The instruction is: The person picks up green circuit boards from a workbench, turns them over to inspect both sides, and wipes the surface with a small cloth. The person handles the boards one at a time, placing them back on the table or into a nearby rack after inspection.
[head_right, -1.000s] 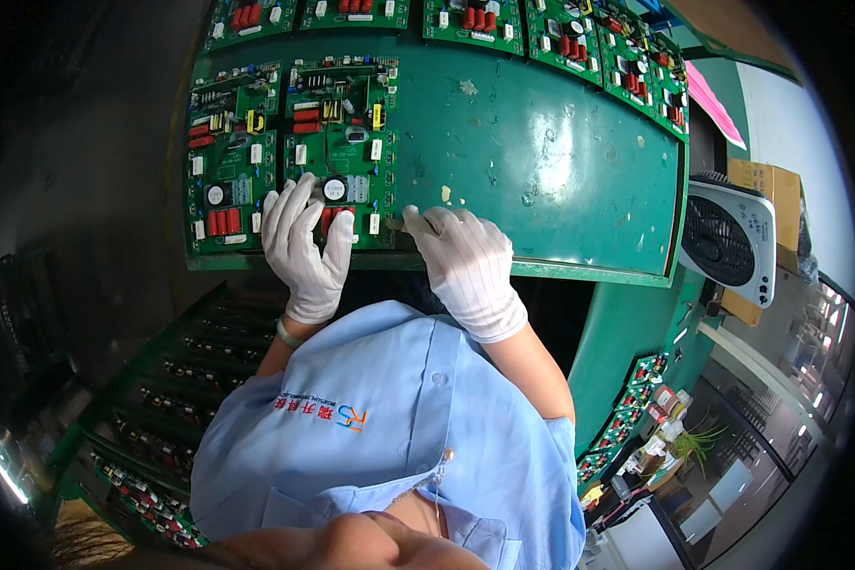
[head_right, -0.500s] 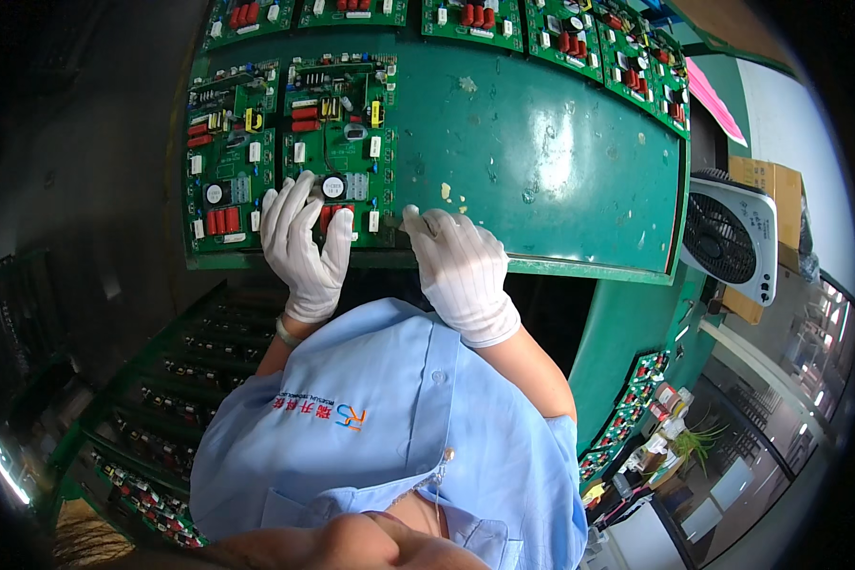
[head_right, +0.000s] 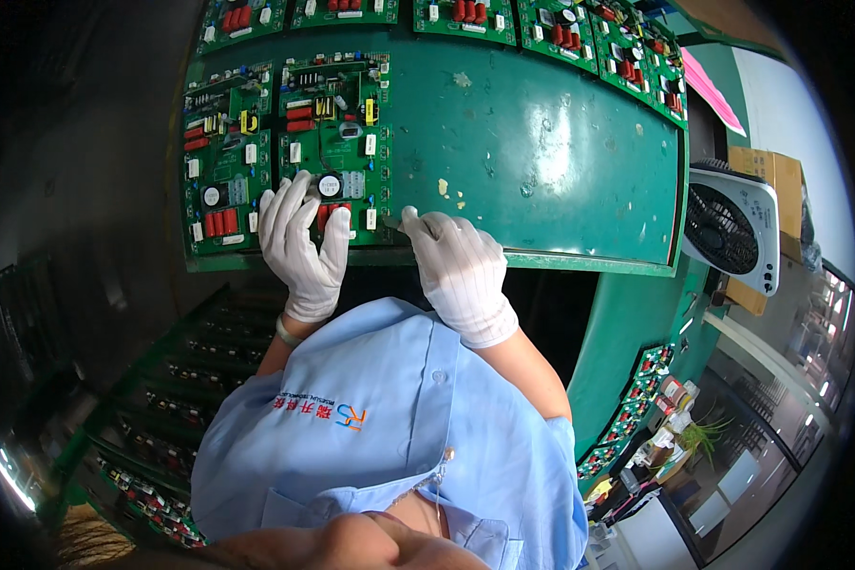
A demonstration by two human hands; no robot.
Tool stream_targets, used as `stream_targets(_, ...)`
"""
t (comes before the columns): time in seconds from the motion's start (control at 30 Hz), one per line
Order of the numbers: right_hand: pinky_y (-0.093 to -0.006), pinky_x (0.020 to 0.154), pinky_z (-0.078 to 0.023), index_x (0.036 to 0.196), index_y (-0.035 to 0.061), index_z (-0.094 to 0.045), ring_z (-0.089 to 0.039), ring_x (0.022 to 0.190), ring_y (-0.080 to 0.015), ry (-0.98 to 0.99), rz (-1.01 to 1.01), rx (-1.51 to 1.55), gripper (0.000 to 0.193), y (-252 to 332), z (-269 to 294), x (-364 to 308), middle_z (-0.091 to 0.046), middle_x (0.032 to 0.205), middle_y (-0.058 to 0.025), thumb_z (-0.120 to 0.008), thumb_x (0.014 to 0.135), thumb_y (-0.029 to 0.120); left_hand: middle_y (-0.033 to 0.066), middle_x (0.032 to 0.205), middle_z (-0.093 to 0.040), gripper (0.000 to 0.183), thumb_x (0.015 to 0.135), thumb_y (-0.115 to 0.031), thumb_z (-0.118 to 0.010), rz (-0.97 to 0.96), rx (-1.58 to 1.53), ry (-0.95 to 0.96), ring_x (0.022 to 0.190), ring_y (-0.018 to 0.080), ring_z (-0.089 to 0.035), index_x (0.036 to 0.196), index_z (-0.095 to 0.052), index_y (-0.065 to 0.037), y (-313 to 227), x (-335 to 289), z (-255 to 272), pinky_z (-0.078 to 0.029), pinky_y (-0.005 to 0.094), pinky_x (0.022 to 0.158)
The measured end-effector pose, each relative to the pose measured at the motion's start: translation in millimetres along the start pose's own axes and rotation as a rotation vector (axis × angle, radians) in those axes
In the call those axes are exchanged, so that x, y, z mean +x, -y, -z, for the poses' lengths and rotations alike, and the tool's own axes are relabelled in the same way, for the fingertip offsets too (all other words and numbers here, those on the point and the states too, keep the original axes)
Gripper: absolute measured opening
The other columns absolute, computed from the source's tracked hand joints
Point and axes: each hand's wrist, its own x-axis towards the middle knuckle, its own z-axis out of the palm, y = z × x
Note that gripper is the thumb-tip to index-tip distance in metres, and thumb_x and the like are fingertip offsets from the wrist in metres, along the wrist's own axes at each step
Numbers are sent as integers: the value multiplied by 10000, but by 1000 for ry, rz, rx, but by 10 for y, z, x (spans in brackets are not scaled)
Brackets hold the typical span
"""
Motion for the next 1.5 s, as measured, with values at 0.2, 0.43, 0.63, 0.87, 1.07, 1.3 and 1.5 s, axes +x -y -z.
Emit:
stream_targets(0.2,-295,598,-487,1084,98,-710,-612,735,-149,-3,31,-10,319,-33,-38,9,-618,886,0,-660,769,87,185,1202,-664,311,849,-254,-739,1,10,6,1123,367,-614,1007,-597,-27,1,-6,7,-401,506,1056)
stream_targets(0.43,-299,599,-489,1081,97,-709,-613,735,-153,2,28,-6,303,-35,-50,9,-616,896,-2,-658,782,84,184,1199,-665,317,845,-257,-746,3,9,6,1124,367,-614,1004,-597,-26,3,-8,1,-402,506,1056)
stream_targets(0.63,-295,592,-499,1094,98,-701,-626,732,-159,-19,-25,-6,315,25,-42,-9,-630,898,-4,-686,780,77,185,1198,-665,318,846,-258,-744,-2,6,0,1118,368,-615,1006,-594,-29,2,-5,6,-403,506,1053)
stream_targets(0.87,-320,597,-506,1128,133,-688,-628,707,-200,-171,-113,163,415,-104,-138,-83,-634,836,-22,-722,728,28,187,1199,-663,322,849,-262,-740,-2,8,-9,1108,371,-616,1009,-593,-25,-4,-3,-3,-405,509,1046)
stream_targets(1.07,-338,548,-481,1128,169,-698,-580,616,-221,93,-86,350,410,-57,-78,181,-549,681,-45,-712,740,39,176,1225,-659,289,878,-238,-717,11,4,6,1149,360,-610,1048,-605,-34,-20,-3,13,-391,497,1070)
stream_targets(1.3,-359,526,-480,1069,191,-728,-566,564,-229,90,-66,304,362,-165,-111,123,-528,643,-47,-662,753,27,182,1197,-665,320,860,-276,-733,1,9,-15,1106,368,-617,1006,-596,-26,-3,-2,-11,-406,503,1044)
stream_targets(1.5,-342,542,-468,944,86,-698,-559,570,-237,-99,-280,154,232,-560,78,-86,-562,672,-72,-730,735,-10,182,1204,-666,294,869,-248,-722,10,0,-23,1118,371,-618,1024,-596,-32,-22,-10,-6,-399,501,1056)
